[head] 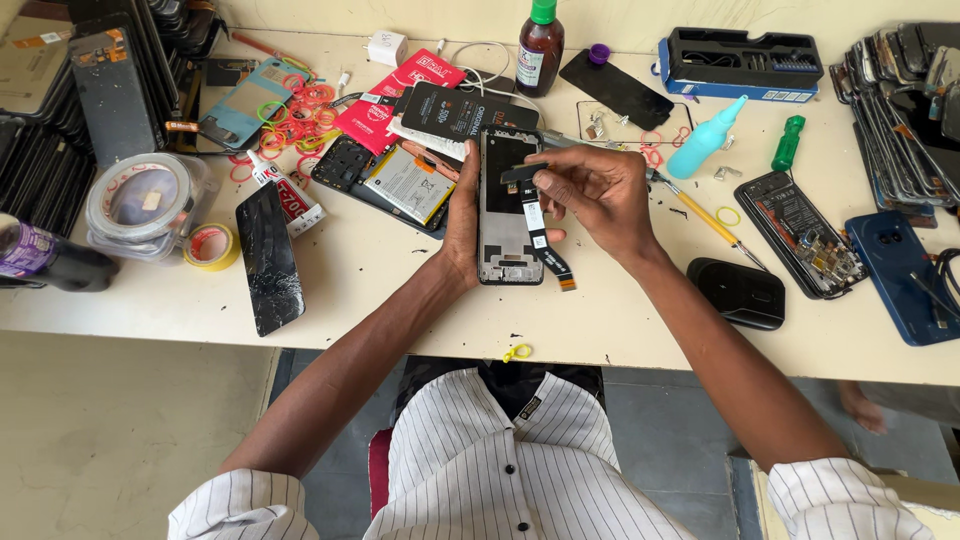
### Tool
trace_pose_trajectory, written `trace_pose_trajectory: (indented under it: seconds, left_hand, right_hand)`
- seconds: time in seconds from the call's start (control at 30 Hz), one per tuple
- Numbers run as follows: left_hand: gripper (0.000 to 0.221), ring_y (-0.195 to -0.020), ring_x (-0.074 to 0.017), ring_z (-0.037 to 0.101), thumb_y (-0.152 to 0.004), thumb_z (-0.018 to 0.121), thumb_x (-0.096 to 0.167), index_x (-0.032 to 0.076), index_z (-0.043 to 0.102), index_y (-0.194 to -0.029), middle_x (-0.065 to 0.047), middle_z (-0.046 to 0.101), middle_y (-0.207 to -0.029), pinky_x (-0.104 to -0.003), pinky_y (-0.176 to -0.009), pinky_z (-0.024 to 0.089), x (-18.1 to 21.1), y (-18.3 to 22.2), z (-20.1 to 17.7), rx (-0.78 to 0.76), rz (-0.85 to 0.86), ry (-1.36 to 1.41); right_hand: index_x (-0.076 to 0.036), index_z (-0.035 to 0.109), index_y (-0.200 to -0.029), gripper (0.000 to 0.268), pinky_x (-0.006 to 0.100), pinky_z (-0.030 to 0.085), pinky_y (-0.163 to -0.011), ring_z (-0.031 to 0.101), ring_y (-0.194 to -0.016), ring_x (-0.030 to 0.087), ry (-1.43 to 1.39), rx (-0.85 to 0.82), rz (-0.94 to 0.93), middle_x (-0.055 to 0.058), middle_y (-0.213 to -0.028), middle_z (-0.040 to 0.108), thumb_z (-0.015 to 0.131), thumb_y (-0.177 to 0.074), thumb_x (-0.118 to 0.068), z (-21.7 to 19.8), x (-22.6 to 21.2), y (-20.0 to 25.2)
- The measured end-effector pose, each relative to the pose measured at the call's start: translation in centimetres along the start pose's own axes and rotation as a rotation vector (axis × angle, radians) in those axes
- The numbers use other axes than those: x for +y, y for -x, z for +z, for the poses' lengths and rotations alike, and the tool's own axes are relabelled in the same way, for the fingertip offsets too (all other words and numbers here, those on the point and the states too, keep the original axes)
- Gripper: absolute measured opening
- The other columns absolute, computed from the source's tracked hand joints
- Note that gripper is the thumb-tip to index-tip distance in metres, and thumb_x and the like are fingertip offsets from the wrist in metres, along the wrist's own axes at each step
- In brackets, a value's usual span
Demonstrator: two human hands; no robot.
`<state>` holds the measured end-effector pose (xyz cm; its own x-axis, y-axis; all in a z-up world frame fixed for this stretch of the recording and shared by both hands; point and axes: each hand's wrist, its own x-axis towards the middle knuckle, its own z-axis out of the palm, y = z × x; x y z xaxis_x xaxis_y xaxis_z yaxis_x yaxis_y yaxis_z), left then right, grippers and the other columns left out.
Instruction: The person places a battery into a mobile phone, connects the internal ribbon cables by hand, and places the phone's back cover onto the device.
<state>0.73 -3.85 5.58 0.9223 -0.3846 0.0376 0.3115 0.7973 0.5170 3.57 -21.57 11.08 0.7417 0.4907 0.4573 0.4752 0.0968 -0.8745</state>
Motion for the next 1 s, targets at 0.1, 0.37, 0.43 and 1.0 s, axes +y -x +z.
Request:
trace_pose_trajectory:
  seconds: [0.1, 0.37, 0.43, 1.0]
  left_hand:
    - [0.079, -0.079, -0.0205, 0.069, -0.095, 0.045, 0.082, 0.008, 0.065, -0.113, -0.006, 0.065, -0.087, -0.049, -0.075, 0.068, -1.0, -0.7, -2.5, 0.001, 0.004, 0.112]
    - [0.08, -0.091, -0.0293, 0.069, -0.101, 0.041, 0.078, 0.006, 0.054, -0.131, -0.015, 0.065, -0.109, -0.052, -0.078, 0.065, -2.5, -0.2, -5.2, -0.249, 0.025, 0.267]
    - [0.082, -0.095, -0.0313, 0.068, -0.101, 0.039, 0.077, 0.005, 0.051, -0.136, -0.017, 0.065, -0.116, -0.053, -0.079, 0.064, -2.0, 0.1, -4.4, -0.255, 0.023, 0.258]
    - [0.059, -0.112, -0.0183, 0.064, -0.095, 0.074, 0.03, 0.023, 0.042, -0.143, -0.001, 0.056, -0.127, -0.047, -0.089, 0.061, -0.5, 0.9, 0.0, 0.125, 0.174, -0.208]
  right_hand:
    - [0.004, 0.074, -0.12, 0.019, 0.024, 0.057, -0.062, 0.063, -0.074, 0.01, 0.076, -0.103, 0.042, 0.013, -0.094, 0.069, 0.073, -0.102, -0.003, 1.2, -1.9, -0.5]
    - [0.0, 0.073, -0.111, 0.022, 0.025, 0.06, -0.044, 0.078, -0.07, 0.013, 0.205, -0.366, 0.19, 0.012, -0.092, 0.077, 0.074, -0.091, -0.009, 10.9, -1.9, -7.1]
    - [0.0, 0.073, -0.111, 0.02, 0.024, 0.067, -0.053, 0.08, -0.071, 0.012, 0.105, -0.418, 0.134, 0.012, -0.092, 0.079, 0.074, -0.093, -0.007, 14.2, -0.7, -8.8]
    - [-0.003, 0.074, -0.118, 0.02, 0.025, 0.066, -0.07, 0.079, -0.092, 0.016, 0.381, -0.266, -0.268, 0.012, -0.111, 0.078, 0.075, -0.099, -0.005, 10.3, -4.3, -6.3]
